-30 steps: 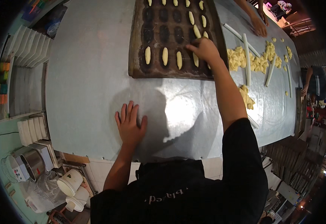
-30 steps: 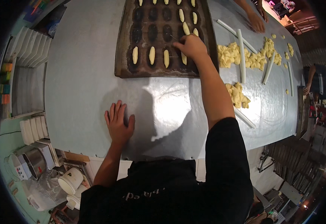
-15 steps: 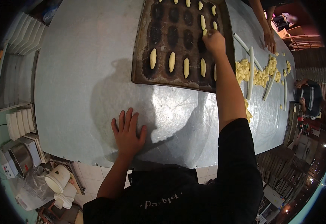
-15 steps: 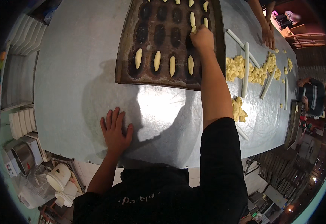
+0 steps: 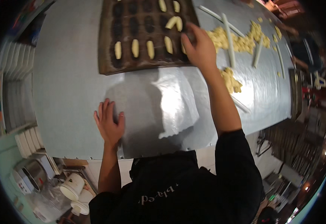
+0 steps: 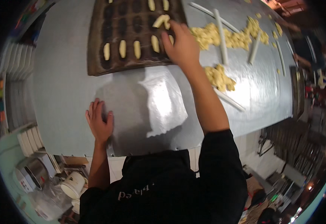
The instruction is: The recorder is seen shaping dough into small rolls and placing them onto a baking tray.
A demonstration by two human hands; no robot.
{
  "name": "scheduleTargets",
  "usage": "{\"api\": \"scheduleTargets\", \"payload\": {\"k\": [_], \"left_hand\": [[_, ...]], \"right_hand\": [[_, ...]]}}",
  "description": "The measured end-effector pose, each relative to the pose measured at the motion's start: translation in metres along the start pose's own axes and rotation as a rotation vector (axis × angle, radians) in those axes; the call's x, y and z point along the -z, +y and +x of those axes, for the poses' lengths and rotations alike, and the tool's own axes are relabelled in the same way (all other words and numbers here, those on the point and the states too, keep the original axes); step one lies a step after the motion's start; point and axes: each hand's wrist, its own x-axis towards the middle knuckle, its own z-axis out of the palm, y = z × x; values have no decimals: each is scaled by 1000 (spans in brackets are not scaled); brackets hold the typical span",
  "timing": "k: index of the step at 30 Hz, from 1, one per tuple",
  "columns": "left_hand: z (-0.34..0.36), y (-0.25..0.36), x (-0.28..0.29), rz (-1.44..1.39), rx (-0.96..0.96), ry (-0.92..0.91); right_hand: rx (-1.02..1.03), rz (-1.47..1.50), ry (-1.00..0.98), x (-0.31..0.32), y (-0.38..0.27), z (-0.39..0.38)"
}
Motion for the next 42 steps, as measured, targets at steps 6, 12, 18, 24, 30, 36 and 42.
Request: {"api": "scheduleTargets", "payload": {"k": [6, 12, 18, 24, 30, 36, 42], "left_hand": [[19, 25, -16, -276, -63, 218], [89, 286, -107, -487, -883, -35], [124, 395, -176, 400, -1220, -198], [121, 403, -114, -442, -771, -384], [62, 375, -85, -1606, 58, -802], [52, 273, -75, -2019, 697, 36], [-11, 256, -101, -716, -271, -71]], "right_hand": [[-237, -447, 78, 131, 108, -208], [-179, -241, -309, 184, 101, -297], [-373, 99, -154, 225, 101, -327], [-691, 548, -11, 239, 128, -312], [-652, 869, 23, 211, 90, -203], [-581, 483, -32, 190, 130, -210], [-310, -121, -162, 182, 146, -229]]}}
